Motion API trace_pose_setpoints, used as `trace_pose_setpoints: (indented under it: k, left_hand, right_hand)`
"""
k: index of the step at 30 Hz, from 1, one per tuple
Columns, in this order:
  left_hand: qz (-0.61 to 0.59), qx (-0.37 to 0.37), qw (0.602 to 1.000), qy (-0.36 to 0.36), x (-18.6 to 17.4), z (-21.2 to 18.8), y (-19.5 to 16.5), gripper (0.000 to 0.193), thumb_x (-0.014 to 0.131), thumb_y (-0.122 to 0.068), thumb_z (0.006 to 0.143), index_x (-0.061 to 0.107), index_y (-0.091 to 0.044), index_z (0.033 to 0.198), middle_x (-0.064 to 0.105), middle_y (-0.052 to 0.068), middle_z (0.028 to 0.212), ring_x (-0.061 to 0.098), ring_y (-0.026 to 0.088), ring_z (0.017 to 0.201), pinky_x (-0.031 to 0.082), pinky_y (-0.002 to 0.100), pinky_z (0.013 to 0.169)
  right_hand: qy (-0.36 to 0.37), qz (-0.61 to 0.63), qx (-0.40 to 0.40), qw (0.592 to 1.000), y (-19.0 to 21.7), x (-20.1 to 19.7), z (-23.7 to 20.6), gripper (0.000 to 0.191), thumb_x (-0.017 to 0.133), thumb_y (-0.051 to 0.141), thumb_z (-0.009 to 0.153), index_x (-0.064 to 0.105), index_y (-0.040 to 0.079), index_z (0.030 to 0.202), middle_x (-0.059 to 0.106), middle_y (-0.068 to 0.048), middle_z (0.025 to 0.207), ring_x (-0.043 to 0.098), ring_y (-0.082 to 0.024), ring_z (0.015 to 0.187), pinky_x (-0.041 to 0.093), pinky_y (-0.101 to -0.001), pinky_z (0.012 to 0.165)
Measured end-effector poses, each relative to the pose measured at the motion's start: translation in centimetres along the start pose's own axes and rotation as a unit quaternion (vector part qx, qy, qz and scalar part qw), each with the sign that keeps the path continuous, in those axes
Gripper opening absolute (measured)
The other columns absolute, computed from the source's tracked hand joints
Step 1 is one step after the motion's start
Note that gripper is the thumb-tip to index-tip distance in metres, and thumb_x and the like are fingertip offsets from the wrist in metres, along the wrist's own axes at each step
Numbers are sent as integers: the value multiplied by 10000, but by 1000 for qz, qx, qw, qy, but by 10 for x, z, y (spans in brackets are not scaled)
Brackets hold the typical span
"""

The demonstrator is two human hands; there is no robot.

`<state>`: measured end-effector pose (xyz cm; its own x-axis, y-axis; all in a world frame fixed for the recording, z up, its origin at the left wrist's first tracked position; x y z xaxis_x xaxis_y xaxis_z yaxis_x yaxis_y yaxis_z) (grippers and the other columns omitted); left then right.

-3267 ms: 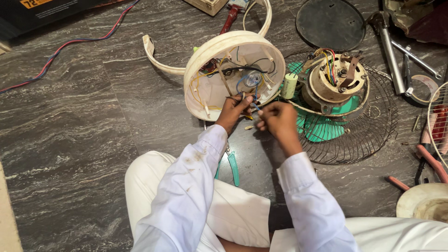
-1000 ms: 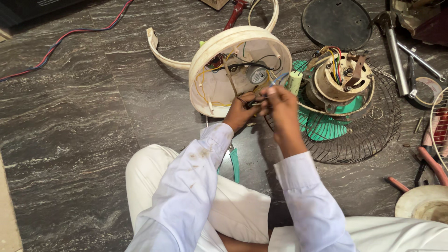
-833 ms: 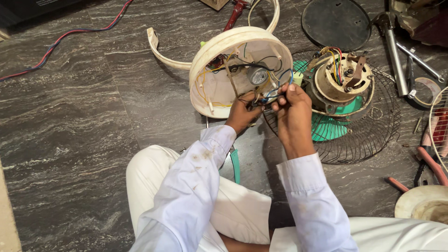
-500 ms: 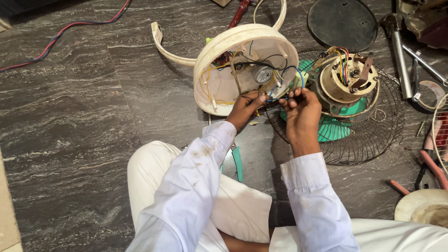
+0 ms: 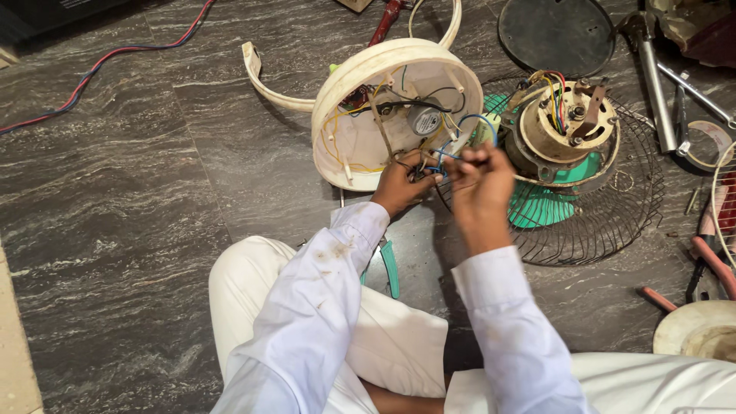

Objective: The person sits on the floor and repairs a disassembled electric fan. They use pliers to strip and twist wires inside the fan housing, connecting them to the motor and capacitor. Tools and fan parts are scattered on the floor around them.

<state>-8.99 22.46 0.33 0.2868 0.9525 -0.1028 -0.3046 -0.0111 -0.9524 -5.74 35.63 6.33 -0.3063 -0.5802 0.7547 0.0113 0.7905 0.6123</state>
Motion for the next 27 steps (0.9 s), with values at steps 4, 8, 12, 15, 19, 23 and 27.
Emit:
trace_pose_setpoints:
  k: [4,8,12,15,19,23,27]
  left_hand:
    - [-8,-5,1000,1,0,2,-3,281,822,-158,851,720,-66,1096,665,-18,974,591,88,881,483,256,778]
    - [-63,-28,998,10,1,0,0,272,784,-168,885,713,-70,1128,666,-18,989,576,74,891,501,251,806]
    - [-54,-30,998,3,0,2,1,255,772,-175,905,704,-66,1125,677,-8,1007,570,75,899,483,255,820]
    - [-19,4,1000,-15,-2,2,-5,260,785,-166,882,698,-56,1101,706,2,1041,619,83,953,503,264,859]
    - [-45,-30,998,-16,-1,1,3,267,790,-174,873,684,-52,1086,701,7,1000,606,85,917,508,263,827]
    - [3,-34,999,-28,-3,2,2,257,812,-156,858,691,-51,1058,690,10,936,596,101,856,497,271,776]
    - [23,-34,999,-28,-5,1,-3,215,763,-98,843,703,-65,1047,700,12,905,600,107,818,510,281,759]
  right_hand:
    - [-22,-459,23,888,111,10,-25,397,536,335,1039,447,190,680,339,70,548,311,-100,444,317,-297,442]
    - [-52,-583,15,811,185,-3,-55,298,603,286,1025,650,75,819,454,52,592,366,-85,495,290,-279,451]
    - [-72,-604,-65,791,185,4,-53,278,666,270,1029,693,40,875,564,7,688,437,-93,546,315,-282,484]
    - [-89,-707,-112,693,183,19,-54,284,665,276,1047,759,31,939,676,-80,764,555,-138,619,403,-318,556]
    - [-34,-817,-238,524,175,62,-69,222,748,223,960,795,22,1041,747,-188,898,683,-299,783,507,-417,724]
    - [10,-779,-298,551,152,92,-78,265,746,270,995,767,16,1068,749,-191,991,721,-324,873,544,-444,815]
    - [152,-770,-322,529,73,123,-78,271,804,181,867,766,1,1066,748,-201,997,720,-350,855,546,-448,770]
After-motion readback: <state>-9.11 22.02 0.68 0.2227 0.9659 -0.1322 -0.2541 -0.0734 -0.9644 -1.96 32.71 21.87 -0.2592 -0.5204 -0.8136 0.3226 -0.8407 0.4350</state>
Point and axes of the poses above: each hand's wrist, its own z-axis towards the middle knuckle, its own x-axis out of the palm, y = z × x, the point moved 10 cm from there along z, towards the middle knuckle
